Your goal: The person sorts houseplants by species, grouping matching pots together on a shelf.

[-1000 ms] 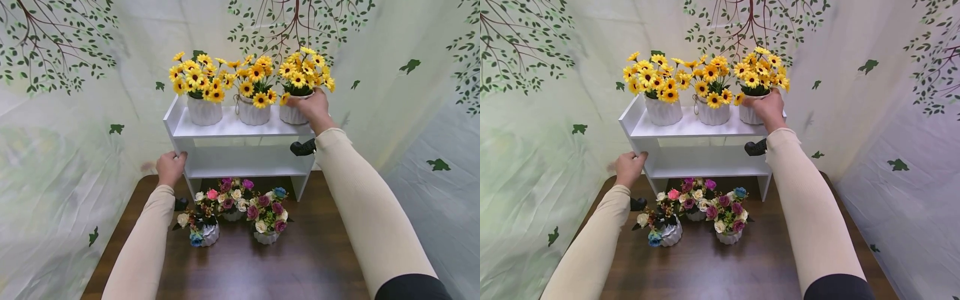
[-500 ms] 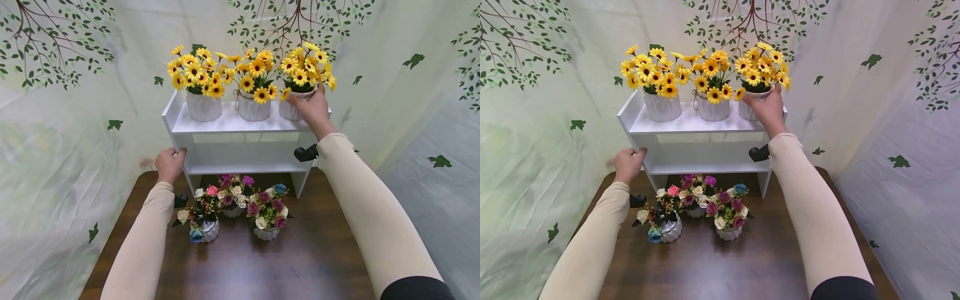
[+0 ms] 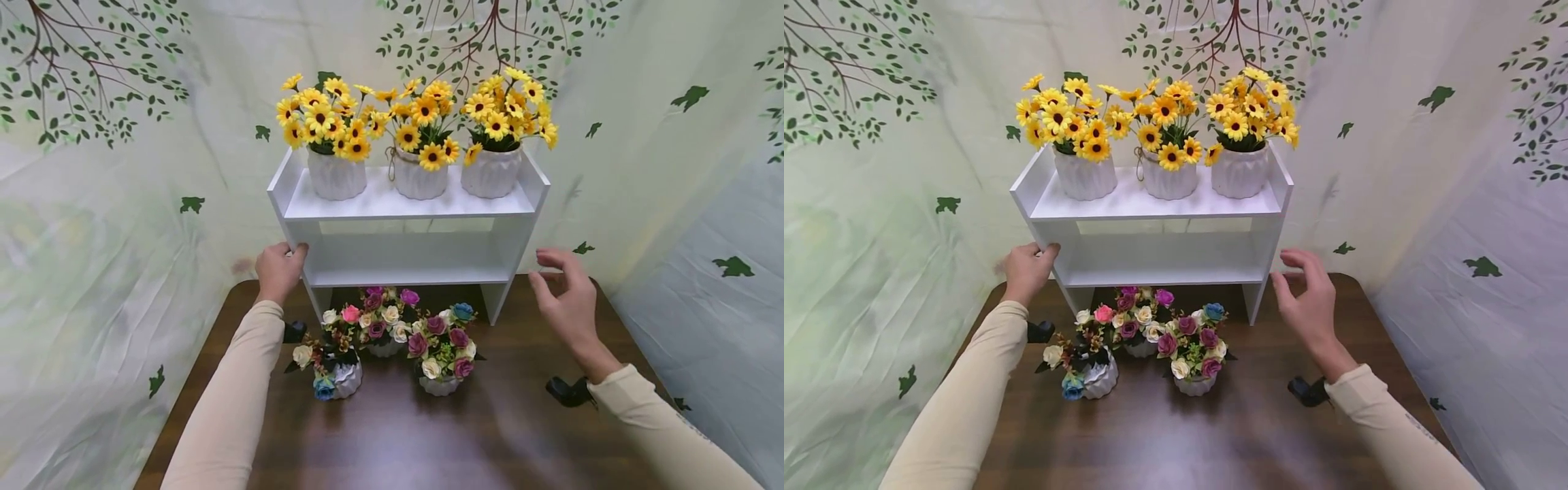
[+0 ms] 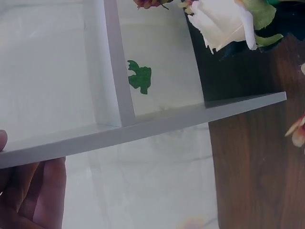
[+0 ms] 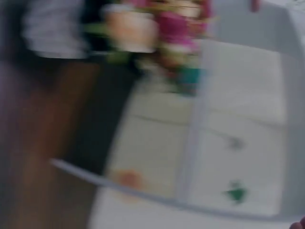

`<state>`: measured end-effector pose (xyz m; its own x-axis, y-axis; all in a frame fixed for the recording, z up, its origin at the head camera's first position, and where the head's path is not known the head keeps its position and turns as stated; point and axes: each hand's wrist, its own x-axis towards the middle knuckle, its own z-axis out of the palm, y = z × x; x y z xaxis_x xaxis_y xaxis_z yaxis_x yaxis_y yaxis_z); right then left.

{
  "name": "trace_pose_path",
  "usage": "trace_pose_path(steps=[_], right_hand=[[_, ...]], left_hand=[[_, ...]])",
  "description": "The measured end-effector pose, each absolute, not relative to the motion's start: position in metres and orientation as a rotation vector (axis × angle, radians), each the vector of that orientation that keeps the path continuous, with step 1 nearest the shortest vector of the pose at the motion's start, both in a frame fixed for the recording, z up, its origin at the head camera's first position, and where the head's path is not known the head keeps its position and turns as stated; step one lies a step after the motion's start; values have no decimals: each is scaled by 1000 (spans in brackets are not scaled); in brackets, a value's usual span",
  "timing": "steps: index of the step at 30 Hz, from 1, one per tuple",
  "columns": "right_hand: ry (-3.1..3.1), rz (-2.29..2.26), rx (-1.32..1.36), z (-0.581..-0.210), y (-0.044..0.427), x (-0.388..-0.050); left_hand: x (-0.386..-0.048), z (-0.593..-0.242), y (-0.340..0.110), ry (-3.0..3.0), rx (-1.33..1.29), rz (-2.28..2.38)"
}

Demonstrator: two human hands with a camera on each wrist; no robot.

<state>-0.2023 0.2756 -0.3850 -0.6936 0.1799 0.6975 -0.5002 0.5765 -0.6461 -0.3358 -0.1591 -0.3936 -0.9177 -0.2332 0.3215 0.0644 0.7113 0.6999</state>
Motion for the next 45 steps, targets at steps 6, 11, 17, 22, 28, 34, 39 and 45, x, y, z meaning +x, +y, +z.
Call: trace_pose_path(steps=[6, 11, 17, 22, 28, 34, 39, 45], right_hand=[[-2711, 1114, 128, -462, 290, -180], [-2976, 1110, 164, -518, 273, -173], [-2931, 1229, 173, -553, 240, -177], [-2808, 1399, 262, -569, 215, -180], [-2618, 1623, 239, -586, 191, -181], [-2526, 1594, 171, -595, 180, -179], [-2514, 1575, 90, -596, 176, -178], [-2494, 1582, 10, -598, 174, -174]], left_hand=[[-337, -388, -161, -2582, 206, -1185], [-337, -388, -162, -2610, 214, -1280], [-338, -389, -163, -2608, 224, -1337], [-338, -389, -164, -2605, 221, -1368], [-335, -387, -165, -2610, 222, -1371], [-336, -387, -167, -2613, 207, -1371], [-338, -388, -166, -2621, 197, -1350], [-337, -390, -166, -2614, 218, -1401]])
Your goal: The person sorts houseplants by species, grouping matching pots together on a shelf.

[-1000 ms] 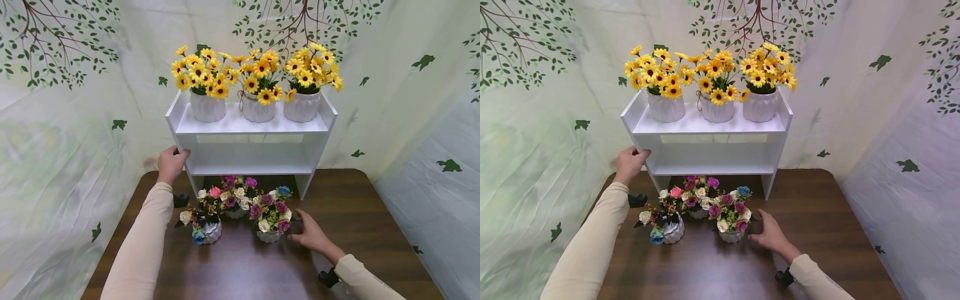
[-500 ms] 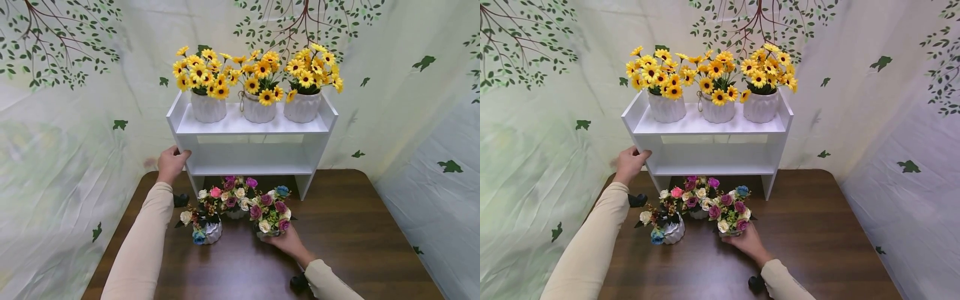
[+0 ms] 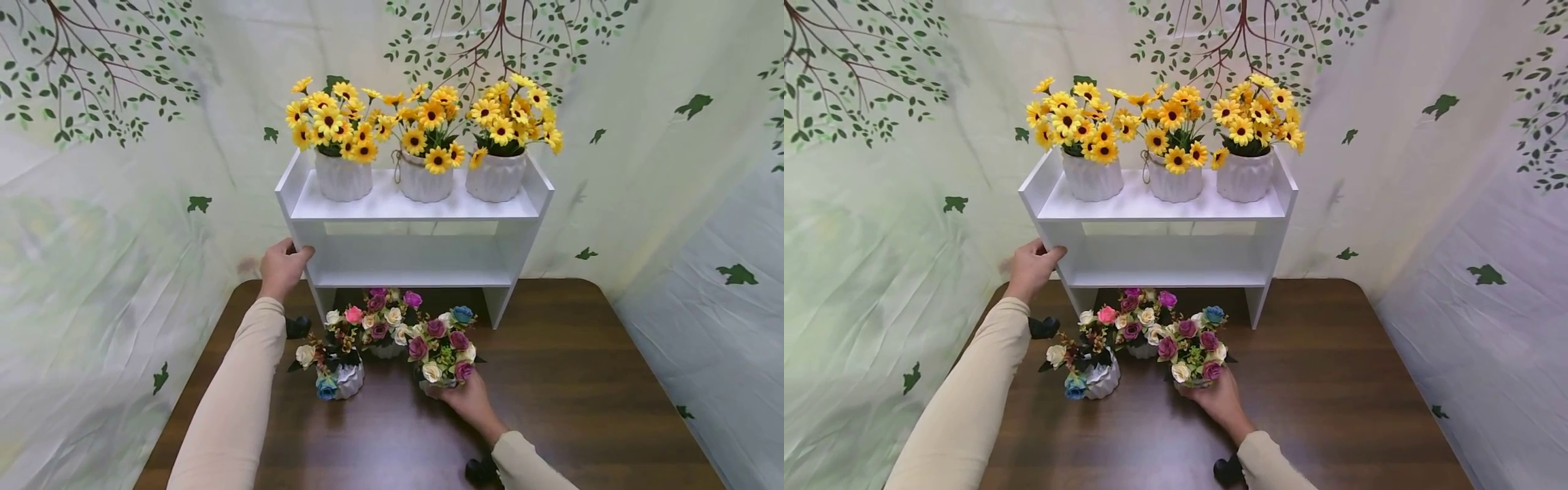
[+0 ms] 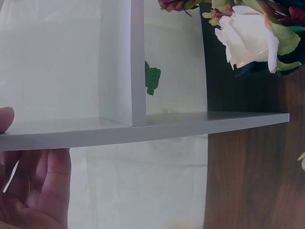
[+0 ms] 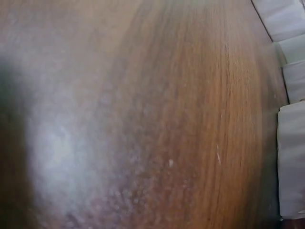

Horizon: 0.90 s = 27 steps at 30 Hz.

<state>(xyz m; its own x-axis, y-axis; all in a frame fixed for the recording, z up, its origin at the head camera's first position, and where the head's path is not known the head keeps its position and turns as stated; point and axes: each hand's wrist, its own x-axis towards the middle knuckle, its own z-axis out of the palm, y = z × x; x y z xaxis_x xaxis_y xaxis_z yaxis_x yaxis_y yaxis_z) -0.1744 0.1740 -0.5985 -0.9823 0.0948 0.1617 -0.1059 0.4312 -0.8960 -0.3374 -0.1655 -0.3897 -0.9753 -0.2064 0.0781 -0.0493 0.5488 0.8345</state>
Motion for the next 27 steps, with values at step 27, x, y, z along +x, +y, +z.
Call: trace_pose_path(steps=[27], right_hand=[[-2716, 1239, 302, -433, 182, -214]], left_hand=[[-336, -390, -166, -2619, 188, -1338]])
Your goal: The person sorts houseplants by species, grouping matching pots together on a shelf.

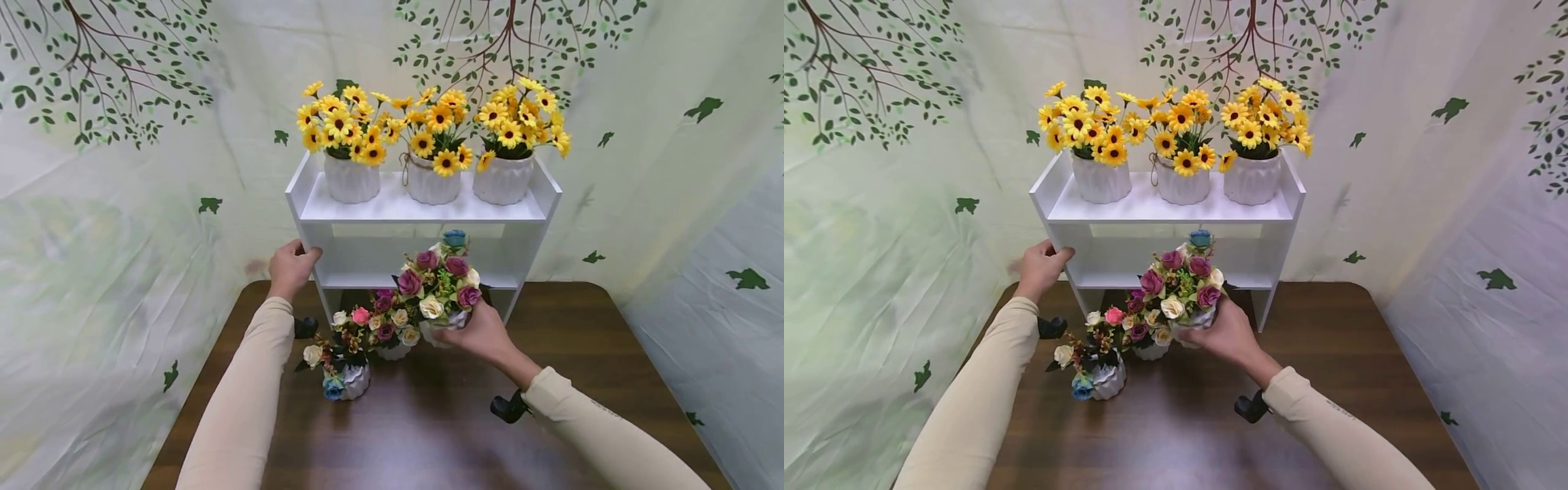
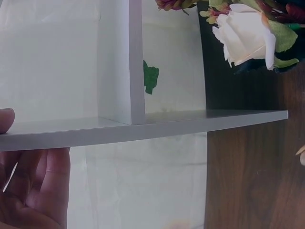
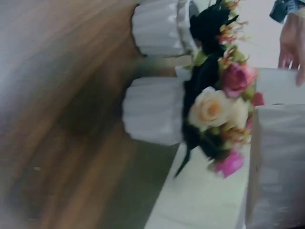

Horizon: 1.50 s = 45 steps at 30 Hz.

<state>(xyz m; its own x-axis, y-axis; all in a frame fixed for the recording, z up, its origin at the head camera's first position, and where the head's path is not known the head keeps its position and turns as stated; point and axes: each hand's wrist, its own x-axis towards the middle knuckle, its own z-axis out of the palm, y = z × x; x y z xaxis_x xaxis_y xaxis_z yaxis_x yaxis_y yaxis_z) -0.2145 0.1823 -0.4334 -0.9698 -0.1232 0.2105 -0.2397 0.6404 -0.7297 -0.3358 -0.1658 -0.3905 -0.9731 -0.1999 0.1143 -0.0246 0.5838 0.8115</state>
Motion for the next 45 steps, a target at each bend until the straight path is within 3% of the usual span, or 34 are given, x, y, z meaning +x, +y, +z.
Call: trace_pose_path(steps=[9, 28, 45], right_hand=[[-2739, 1331, 298, -408, 157, -240], [-2734, 1333, 217, -404, 118, -307], [-2578, 1811, 80, -406, 65, -345]], left_hand=[[-339, -392, -165, -2625, 168, -1313], [-335, -393, -166, -2611, 205, -1347], [-337, -393, -165, -2586, 210, -1373]])
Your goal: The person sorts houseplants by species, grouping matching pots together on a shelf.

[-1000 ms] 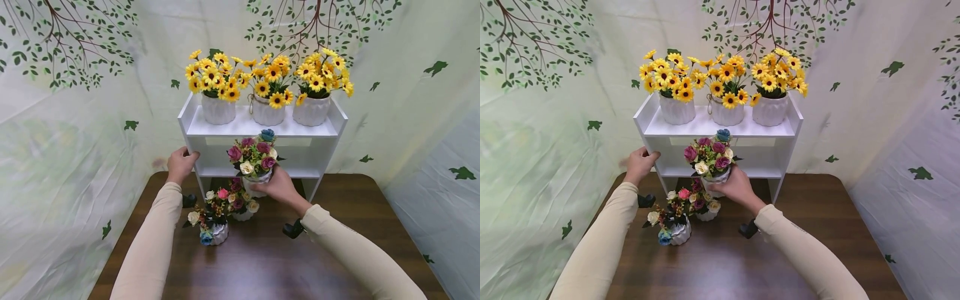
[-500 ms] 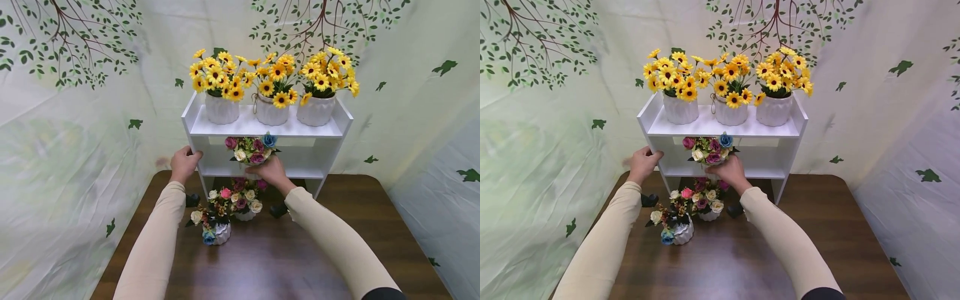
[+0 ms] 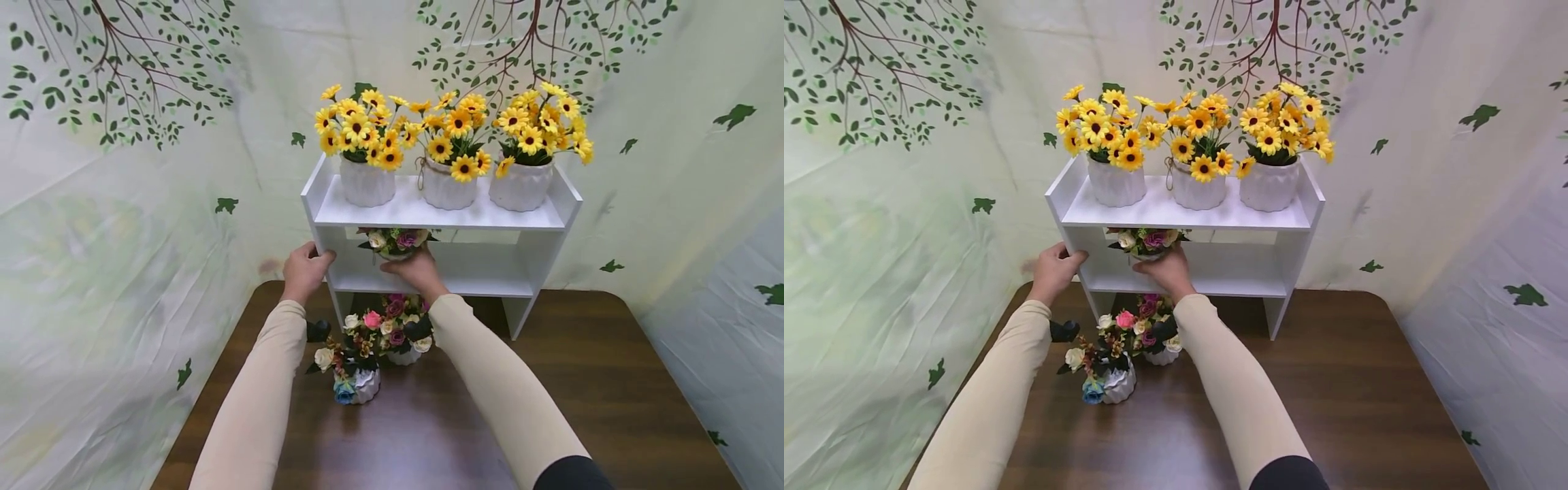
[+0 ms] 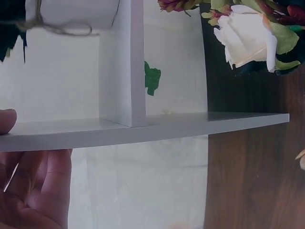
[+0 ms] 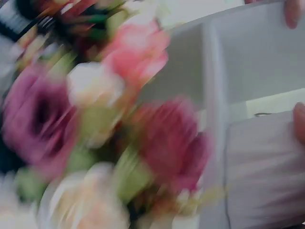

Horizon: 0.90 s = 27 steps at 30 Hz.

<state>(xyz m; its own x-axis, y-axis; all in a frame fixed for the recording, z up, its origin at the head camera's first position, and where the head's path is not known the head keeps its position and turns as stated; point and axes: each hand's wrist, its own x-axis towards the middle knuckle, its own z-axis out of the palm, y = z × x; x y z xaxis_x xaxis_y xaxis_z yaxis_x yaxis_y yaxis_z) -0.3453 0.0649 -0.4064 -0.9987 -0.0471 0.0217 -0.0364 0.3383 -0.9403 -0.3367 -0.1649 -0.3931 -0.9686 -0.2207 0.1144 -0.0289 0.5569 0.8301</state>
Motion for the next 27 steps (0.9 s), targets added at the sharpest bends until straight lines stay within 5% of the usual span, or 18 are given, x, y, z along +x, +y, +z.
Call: trace_pose_path(steps=[27], right_hand=[[2549, -1606, -147, -401, 53, -351]], left_hand=[[-332, -390, -167, -2626, 192, -1331]])
